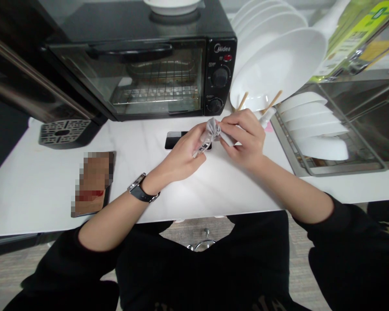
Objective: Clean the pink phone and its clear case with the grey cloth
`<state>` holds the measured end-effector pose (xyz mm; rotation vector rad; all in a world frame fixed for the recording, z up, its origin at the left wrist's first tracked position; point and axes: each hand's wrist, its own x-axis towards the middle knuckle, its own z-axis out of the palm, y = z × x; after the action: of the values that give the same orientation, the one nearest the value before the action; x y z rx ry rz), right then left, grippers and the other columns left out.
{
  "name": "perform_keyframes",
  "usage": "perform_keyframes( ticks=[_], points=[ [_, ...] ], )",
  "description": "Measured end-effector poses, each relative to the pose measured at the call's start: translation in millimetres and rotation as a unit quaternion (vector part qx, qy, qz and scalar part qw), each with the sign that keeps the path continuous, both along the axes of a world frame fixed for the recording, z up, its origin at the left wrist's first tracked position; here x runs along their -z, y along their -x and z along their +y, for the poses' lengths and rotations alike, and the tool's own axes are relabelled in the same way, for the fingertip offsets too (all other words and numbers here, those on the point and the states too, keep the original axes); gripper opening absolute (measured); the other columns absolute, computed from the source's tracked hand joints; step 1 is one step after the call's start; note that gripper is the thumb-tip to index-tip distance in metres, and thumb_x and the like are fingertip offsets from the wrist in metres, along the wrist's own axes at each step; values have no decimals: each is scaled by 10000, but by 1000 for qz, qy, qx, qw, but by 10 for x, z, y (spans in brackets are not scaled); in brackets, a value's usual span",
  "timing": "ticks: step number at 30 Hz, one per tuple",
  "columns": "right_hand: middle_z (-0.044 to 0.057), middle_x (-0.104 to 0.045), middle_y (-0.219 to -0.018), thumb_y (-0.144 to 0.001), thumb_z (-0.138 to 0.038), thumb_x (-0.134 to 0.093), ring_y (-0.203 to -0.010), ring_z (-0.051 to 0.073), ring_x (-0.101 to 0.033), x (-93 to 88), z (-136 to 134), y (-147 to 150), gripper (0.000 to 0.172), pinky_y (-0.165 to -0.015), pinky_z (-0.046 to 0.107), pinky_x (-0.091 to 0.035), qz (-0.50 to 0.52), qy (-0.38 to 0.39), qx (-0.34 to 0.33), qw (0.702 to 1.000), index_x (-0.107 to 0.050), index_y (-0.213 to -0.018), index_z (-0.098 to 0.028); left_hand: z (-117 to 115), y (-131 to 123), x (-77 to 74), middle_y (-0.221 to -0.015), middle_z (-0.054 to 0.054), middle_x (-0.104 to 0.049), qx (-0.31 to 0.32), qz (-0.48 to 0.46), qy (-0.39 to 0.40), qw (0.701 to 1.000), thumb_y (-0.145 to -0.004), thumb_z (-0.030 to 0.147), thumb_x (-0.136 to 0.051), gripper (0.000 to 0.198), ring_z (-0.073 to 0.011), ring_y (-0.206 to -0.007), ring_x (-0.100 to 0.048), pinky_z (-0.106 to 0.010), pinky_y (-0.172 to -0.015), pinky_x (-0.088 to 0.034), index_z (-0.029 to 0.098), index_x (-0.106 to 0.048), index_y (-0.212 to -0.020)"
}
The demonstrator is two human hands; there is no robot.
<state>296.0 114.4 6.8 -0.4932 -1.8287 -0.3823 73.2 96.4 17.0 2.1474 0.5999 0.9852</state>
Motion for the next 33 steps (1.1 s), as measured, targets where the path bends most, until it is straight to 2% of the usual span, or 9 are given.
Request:
perform_keyframes(
  ticks=[6,11,14,19,24,29,33],
  points=[
    [18,-752,-1009,-1024,-277,-675,-886,209,-683,-11,-40,3,336,-746,407,-551,-4,28,6,1000,-701,-1357,-321,3,8,-6,-1642,-115,-579,-3,0,10,1000,-821,129,-593,775,-344,-1505,-568,-556,-1300,-441,250,-511,-1582],
    [16,-771,-1005,-1043,-309,-671,-863,189,-710,-53,-128,88,335,-678,374,-564,2,-42,-57,997,-707,-1376,-294,-9,13,-31,-1637,-128,-585,7,26,-30,999,-821,88,-564,749,-312,-1518,-565,-524,-1313,-422,225,-525,-1555],
    [8,-775,-1005,-1053,-300,-662,-858,175,-703,-78,-172,123,330,-656,355,-571,2,-60,-63,996,-718,-1378,-292,-24,3,-44,-1627,-151,-587,13,25,-38,999,-839,80,-561,720,-301,-1513,-569,-512,-1305,-429,205,-525,-1546],
    [30,-762,-982,-1039,-251,-678,-876,173,-688,-89,-178,121,326,-675,344,-577,2,-77,-77,994,-747,-1353,-198,-22,-2,-25,-1630,-150,-586,9,29,-43,999,-852,91,-561,714,-295,-1510,-571,-515,-1303,-431,212,-508,-1554],
    [20,-766,-1023,-1028,-255,-698,-907,189,-695,-21,-59,51,402,-740,382,-566,11,-22,-63,998,-705,-1429,-282,-11,2,-4,-1652,-141,-571,-3,17,-41,999,-797,84,-549,811,-317,-1528,-555,-524,-1317,-419,216,-485,-1594],
    [19,-754,-995,-1003,-238,-698,-887,199,-673,28,19,-13,342,-753,396,-548,20,27,-23,999,-739,-1338,-297,-13,-14,-28,-1653,-126,-576,-12,15,-6,1000,-779,116,-566,840,-326,-1499,-576,-513,-1266,-479,224,-490,-1608],
    [22,-756,-985,-1008,-241,-684,-880,198,-680,8,-31,14,309,-743,395,-548,26,43,-26,998,-746,-1306,-291,-4,-9,-21,-1646,-118,-584,-9,8,-9,1000,-800,127,-587,813,-324,-1506,-570,-519,-1294,-451,240,-498,-1600]
  ],
)
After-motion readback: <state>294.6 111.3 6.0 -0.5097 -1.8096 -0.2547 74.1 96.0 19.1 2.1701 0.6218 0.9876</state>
